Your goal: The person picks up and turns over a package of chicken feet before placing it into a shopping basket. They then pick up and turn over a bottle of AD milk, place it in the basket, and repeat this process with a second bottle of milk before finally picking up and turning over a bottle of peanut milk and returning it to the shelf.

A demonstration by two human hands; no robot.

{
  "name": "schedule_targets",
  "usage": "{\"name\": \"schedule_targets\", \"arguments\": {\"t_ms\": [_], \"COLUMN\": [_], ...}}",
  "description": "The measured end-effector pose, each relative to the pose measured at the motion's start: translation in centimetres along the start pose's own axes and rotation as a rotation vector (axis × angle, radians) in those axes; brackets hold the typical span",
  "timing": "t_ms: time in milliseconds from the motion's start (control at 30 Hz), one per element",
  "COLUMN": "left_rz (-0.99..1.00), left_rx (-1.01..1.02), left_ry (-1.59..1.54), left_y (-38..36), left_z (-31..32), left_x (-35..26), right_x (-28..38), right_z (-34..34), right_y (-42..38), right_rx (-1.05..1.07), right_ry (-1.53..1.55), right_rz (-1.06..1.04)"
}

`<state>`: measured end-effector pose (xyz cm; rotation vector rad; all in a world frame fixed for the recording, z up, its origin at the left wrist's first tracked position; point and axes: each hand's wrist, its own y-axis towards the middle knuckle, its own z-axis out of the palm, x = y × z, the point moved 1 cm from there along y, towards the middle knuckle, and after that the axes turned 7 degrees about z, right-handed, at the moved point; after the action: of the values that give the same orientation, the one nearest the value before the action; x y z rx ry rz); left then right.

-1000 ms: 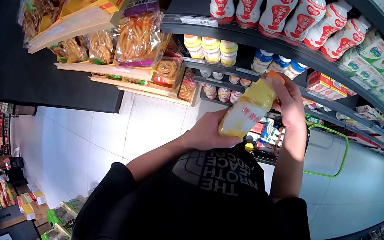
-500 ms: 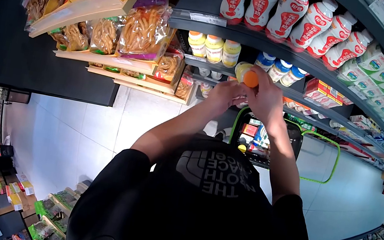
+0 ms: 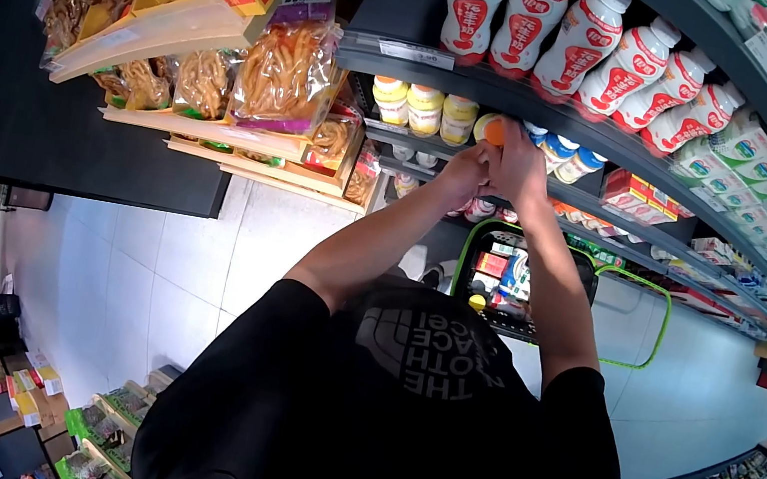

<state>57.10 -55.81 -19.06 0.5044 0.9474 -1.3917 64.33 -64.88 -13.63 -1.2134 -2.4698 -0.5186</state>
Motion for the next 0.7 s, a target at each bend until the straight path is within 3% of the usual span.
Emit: {"name": "schedule_targets", "arguments": {"t_ms": [167, 267, 567, 700], "left_rz": [-0.084, -0.052, -0.055, -0.05], "left_rx": [0.068, 0.047, 0.085, 0.081], "left_ry": [0.003, 0.0, 0.031, 0.033], "left_y": [2.3, 1.9, 2.5, 3.1], "left_z": [-2.4, -2.0, -1.9, -2.4], "left_x": [1.9, 1.4, 0.6, 1.9], "right_x": [-0.1, -1.3, -3.1, -3.2], "right_z": [0.0, 1.2, 3.4, 3.5], "right_y": [2.8, 4.3, 6.6, 6.8], "right_rx": [0.181, -0.012, -0.067, -0.093], "right_ry": [-0.064, -0.114, 0.065, 0.075], "right_rz": [0.071, -0.127, -0.056, -0.129]}}
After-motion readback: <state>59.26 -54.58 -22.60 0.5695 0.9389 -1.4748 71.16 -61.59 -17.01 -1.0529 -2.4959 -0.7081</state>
